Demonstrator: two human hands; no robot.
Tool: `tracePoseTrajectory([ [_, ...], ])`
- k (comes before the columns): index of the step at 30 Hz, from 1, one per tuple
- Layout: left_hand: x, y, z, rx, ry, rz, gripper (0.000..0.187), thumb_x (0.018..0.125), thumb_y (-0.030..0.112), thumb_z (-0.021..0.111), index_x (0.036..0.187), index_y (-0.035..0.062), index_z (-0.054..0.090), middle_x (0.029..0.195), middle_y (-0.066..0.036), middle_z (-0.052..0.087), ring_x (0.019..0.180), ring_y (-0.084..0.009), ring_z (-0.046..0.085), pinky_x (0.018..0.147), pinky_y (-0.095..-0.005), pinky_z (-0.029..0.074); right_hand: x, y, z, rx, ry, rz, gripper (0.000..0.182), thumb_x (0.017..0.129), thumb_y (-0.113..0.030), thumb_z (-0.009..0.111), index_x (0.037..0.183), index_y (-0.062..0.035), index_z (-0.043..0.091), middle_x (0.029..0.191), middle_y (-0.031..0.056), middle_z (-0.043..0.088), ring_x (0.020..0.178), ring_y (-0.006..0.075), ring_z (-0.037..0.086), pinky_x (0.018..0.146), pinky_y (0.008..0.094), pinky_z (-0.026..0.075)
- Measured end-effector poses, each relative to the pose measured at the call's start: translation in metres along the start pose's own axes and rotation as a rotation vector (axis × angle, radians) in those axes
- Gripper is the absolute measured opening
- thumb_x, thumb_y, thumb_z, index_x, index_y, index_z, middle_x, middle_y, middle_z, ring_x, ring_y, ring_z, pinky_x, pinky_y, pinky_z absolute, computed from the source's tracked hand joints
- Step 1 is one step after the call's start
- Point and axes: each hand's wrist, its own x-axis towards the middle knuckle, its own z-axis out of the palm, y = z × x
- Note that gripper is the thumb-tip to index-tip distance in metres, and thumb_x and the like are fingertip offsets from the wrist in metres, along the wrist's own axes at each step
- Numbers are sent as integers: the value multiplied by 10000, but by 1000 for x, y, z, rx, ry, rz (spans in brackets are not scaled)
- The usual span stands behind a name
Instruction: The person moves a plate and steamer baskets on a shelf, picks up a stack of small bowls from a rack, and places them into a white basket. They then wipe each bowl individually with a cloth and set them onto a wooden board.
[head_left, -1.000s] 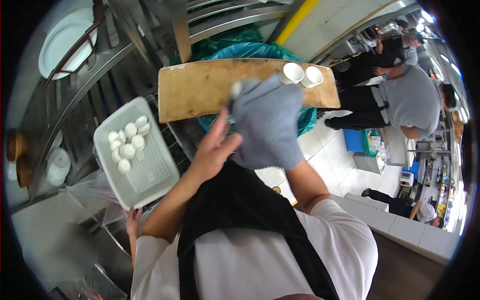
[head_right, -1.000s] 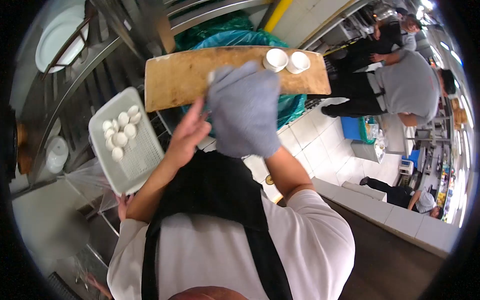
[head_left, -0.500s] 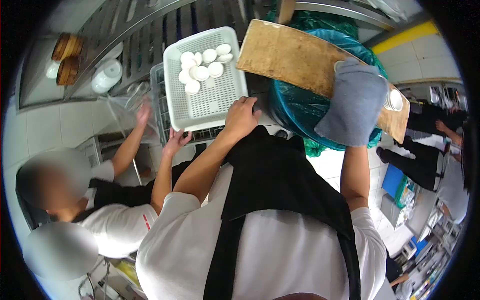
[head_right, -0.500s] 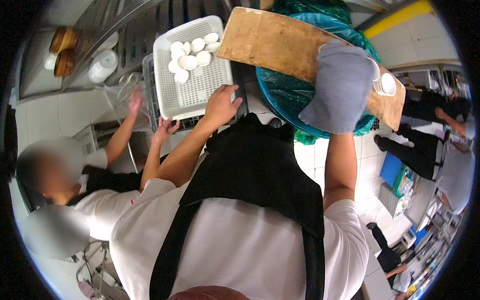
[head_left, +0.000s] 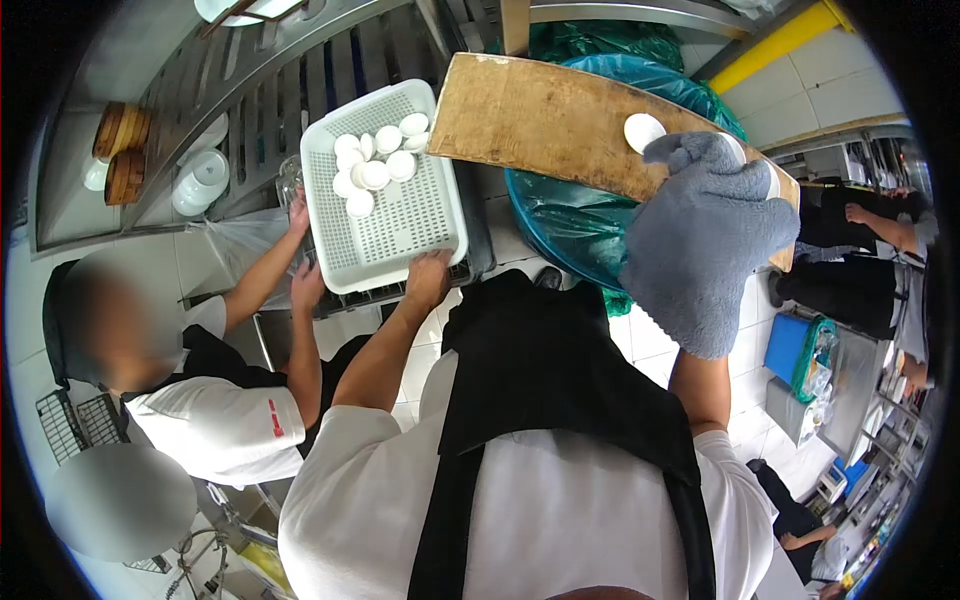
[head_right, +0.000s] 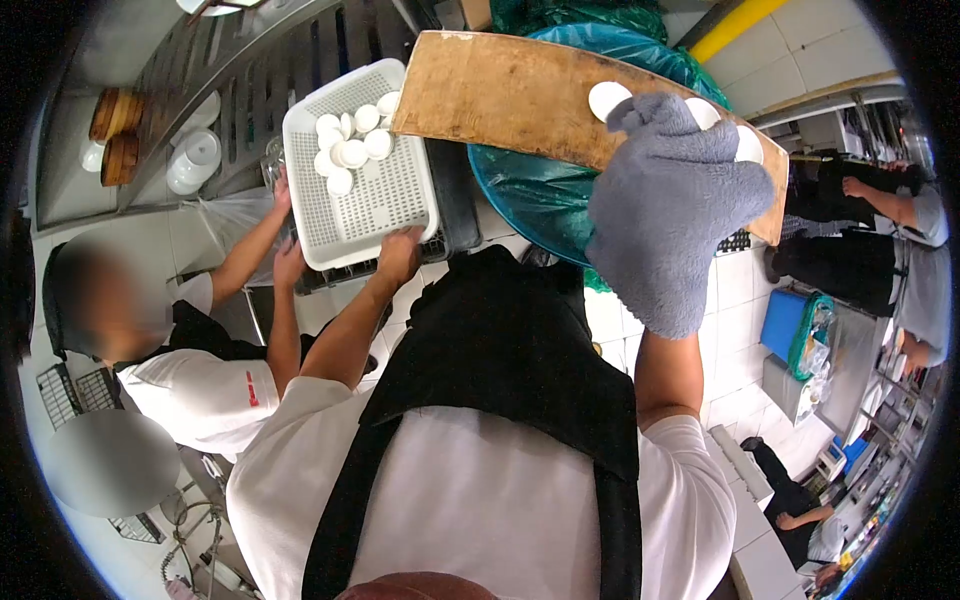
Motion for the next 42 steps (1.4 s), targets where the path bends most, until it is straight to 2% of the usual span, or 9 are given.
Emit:
tracePoseTrajectory([
  [4,15,8,-33,-90,-256,14,357,811,238,677,1095,28,622,1035,-199,654,935,-406,624,837,-446,494,-13,2,-18,34,-45,-3,153,664,-160,635,816,-151,652,806,11,622,740,234,591,683,378,450],
  [6,54,-4,-65,-477,-430,-309,363,830,280,671,1074,11,654,977,-253,663,938,-385,640,832,-431,501,-19,2,-27,24,-65,12,172,647,-158,650,819,-162,661,821,2,629,746,232,596,688,375,455],
  [10,108,-64,-45,-151,140,-303,418,821,322,686,1071,-13,677,991,-249,674,964,-384,644,847,-428,504,-26,-6,-37,-19,-115,35,215,611,-154,681,825,-184,680,850,-15,643,759,229,604,697,368,464],
  [18,155,-102,-14,143,-190,-348,300,864,262,605,1065,42,637,1129,-190,624,1061,-391,586,874,-452,509,-45,-31,-23,12,-68,108,182,653,-153,691,830,-149,650,856,-3,650,803,242,603,715,363,455],
  [22,130,-61,-21,104,193,-255,415,870,343,629,1096,-5,630,1030,-234,653,980,-392,625,874,-448,497,-46,-54,-29,-205,-127,54,200,697,-134,670,869,-99,574,803,7,660,772,266,599,704,377,456],
  [28,88,-25,9,-546,77,-454,599,917,423,573,1308,-26,510,1234,-261,578,1075,-423,583,915,-407,486,-56,-61,-15,61,-117,169,148,706,-118,665,842,-126,604,760,-5,632,773,269,591,667,368,444],
  [30,83,-15,-3,-1114,0,-594,670,913,442,564,1369,-33,441,1278,-263,553,1123,-367,586,931,-409,478,-52,-65,-13,-2,-154,135,133,711,-115,663,831,-133,608,748,-4,625,773,267,591,665,367,445],
  [35,92,17,5,-442,-10,-399,916,739,218,705,1436,-75,190,995,-318,646,914,-448,644,829,-478,506,-49,-63,-9,80,-138,-58,116,733,-109,650,833,-124,591,749,8,622,774,281,589,674,377,445],
  [42,57,59,-22,-478,53,-350,800,718,143,667,1397,-50,291,963,-328,643,918,-471,631,833,-487,503,-46,-45,-9,78,-162,-136,150,724,-129,664,859,-116,597,794,13,613,799,277,581,683,383,431],
])
